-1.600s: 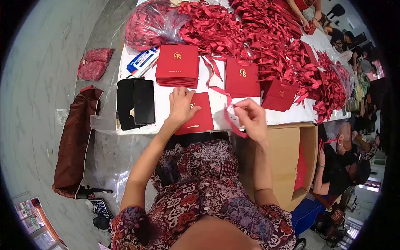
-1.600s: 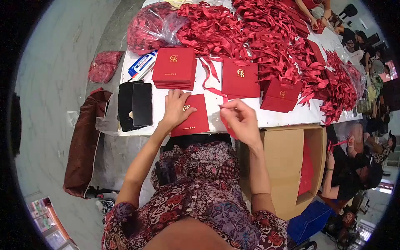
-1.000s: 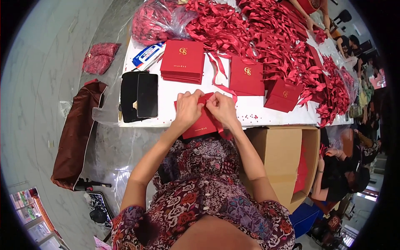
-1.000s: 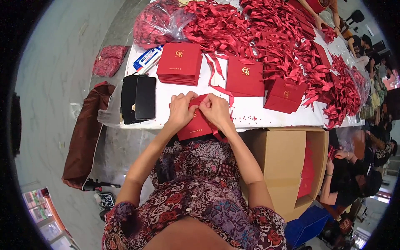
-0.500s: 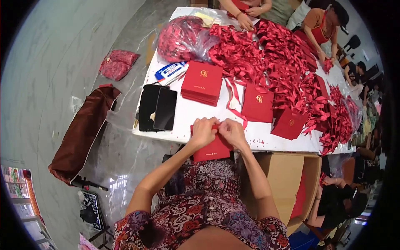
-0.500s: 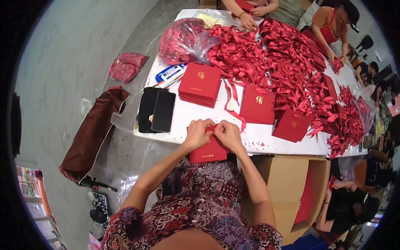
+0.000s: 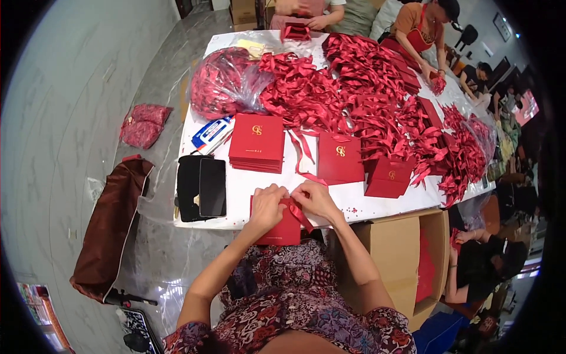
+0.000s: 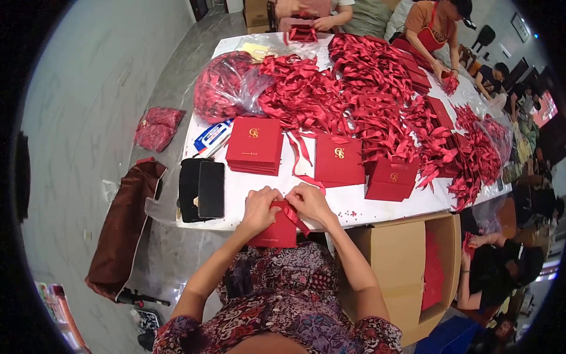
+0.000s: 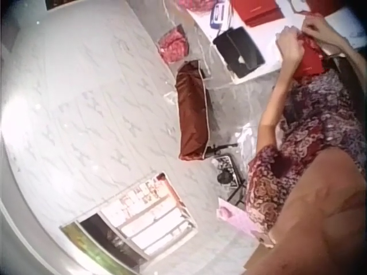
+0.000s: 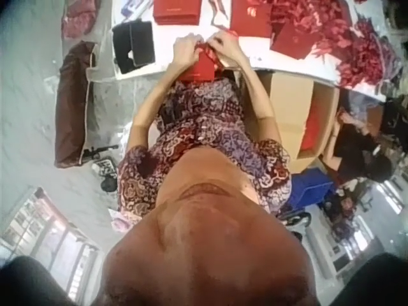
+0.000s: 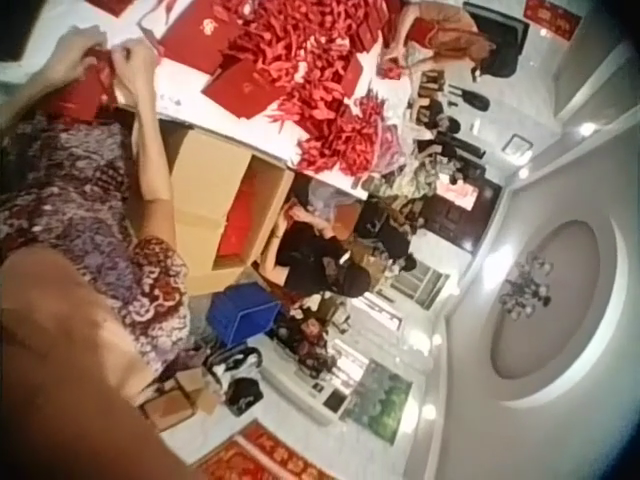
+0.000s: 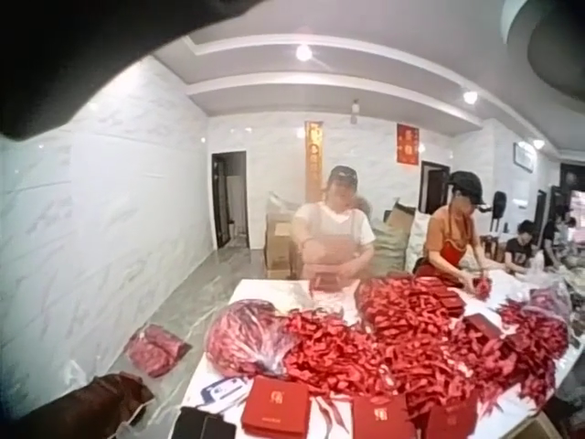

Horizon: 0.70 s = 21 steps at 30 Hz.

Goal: Tying pink ribbons onto red gift boxes at a workshop table.

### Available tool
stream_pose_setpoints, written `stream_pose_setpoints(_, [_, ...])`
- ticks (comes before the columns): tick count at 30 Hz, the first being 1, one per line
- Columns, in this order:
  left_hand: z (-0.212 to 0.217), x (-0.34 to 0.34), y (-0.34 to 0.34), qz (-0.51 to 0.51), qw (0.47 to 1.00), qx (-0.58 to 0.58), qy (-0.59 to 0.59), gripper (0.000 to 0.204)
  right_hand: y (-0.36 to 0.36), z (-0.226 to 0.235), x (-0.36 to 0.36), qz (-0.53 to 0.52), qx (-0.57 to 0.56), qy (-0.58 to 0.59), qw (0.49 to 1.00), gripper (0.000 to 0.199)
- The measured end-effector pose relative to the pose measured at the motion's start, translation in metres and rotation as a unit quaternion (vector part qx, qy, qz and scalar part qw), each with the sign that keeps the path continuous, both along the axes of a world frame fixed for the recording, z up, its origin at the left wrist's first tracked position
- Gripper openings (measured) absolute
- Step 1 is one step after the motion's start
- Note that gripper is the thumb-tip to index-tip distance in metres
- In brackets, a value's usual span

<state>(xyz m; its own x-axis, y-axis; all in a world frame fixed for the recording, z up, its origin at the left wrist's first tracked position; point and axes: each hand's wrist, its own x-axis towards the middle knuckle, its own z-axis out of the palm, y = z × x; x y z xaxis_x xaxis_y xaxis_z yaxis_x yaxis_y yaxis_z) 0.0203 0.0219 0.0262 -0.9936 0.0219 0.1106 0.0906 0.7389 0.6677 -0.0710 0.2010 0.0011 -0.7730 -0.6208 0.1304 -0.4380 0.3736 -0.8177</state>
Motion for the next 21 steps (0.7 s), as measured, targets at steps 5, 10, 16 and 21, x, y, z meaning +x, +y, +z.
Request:
stream_pose_setpoints(5, [0.007, -0.003, 0.003, -0.040, 0.989, -0.086, 0.117, 0.017, -0.001, 0.005, -0.026, 0.085, 0.080, -0.223, 0.968, 0.030])
stream_pose_setpoints(10, [-0.001, -0.008, -0.002, -0.067, 0.983, -0.112, 0.132, 0.015, 0.000, 0.000, -0.034, 0.147, -0.005, -0.335, 0.931, 0.026])
stream_pose_setpoints(16, [0.012, -0.009, -0.006, -0.054, 0.992, -0.021, 0.109, 0.018, -0.021, -0.022, -0.026, -0.032, -0.100, -0.341, 0.934, 0.016])
stream_pose_setpoints(21, [0.004, -0.007, -0.014, 0.001, 0.997, 0.007, 0.071, 0.018, -0.035, -0.001, -0.019, -0.207, -0.086, -0.129, 0.966, 0.027])
